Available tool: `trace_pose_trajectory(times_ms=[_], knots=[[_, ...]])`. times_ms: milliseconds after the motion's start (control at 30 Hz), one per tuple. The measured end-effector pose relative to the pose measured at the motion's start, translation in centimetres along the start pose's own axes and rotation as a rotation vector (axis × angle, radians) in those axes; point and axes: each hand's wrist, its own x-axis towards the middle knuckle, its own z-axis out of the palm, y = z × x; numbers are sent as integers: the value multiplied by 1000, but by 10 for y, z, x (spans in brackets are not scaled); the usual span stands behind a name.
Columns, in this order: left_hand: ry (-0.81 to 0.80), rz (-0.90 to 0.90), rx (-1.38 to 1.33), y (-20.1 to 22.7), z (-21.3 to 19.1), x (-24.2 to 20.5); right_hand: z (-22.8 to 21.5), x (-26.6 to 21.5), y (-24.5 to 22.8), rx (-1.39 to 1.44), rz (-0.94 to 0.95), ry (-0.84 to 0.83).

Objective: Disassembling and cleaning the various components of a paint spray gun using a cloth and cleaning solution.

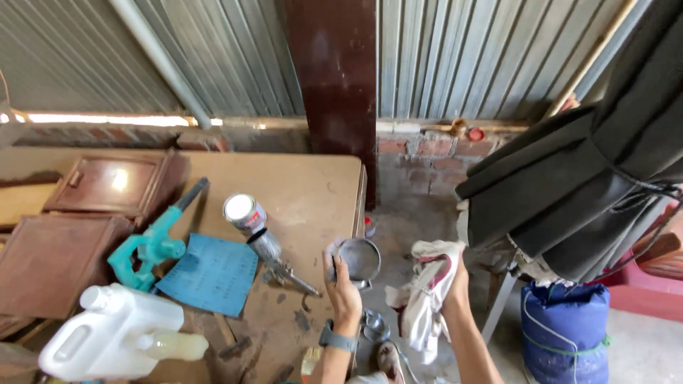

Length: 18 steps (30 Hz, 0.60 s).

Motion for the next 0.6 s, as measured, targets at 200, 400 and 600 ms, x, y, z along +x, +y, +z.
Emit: trace_pose_trajectory(times_ms=[200, 400, 600], knots=[[-53, 142, -215, -24, 8, 38, 58, -36, -1, -616, -1089, -405], [-142, -244, -950, -29, 23, 98, 123, 14, 30, -834, -1106, -339], [-381, -243, -1030, -36, 22, 150, 157, 60, 39, -1001, -1576, -327]])
